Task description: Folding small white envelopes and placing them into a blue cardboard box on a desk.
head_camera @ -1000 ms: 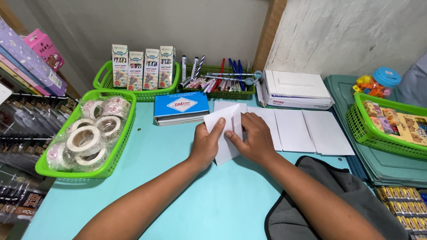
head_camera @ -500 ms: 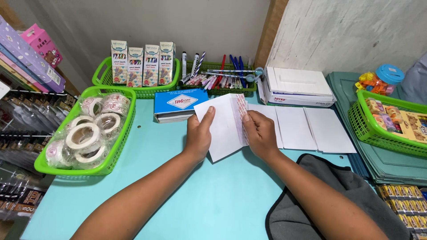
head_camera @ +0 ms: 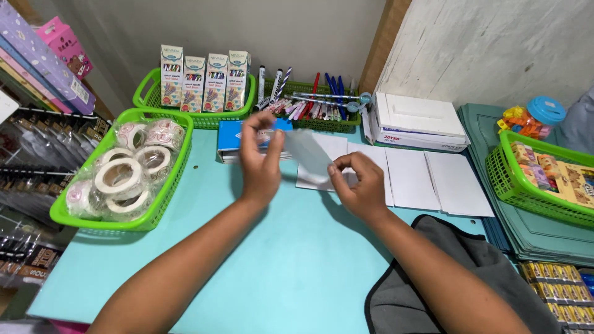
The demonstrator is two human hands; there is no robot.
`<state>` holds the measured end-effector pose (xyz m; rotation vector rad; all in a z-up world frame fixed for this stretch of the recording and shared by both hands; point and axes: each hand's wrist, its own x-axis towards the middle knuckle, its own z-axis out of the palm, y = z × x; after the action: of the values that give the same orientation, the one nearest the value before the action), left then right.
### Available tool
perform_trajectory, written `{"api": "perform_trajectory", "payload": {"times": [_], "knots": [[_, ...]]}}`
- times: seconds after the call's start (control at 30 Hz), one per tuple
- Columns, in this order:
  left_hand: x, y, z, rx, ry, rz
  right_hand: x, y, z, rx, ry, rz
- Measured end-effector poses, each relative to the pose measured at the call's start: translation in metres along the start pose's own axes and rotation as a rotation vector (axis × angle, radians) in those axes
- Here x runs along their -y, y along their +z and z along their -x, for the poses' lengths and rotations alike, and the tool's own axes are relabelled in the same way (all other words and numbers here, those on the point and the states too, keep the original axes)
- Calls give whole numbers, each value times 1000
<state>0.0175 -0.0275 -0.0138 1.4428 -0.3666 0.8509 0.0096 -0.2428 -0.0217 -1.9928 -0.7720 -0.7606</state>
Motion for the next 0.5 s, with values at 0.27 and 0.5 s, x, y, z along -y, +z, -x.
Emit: {"api": "perform_trajectory", "payload": {"times": [0.27, 0.5], "knots": [[-110, -9, -1, 487, 766, -1024, 34, -22, -21, 59, -605, 458], [-64, -32, 12, 677, 666, -1208, 38, -25, -23, 55, -545, 432]]}}
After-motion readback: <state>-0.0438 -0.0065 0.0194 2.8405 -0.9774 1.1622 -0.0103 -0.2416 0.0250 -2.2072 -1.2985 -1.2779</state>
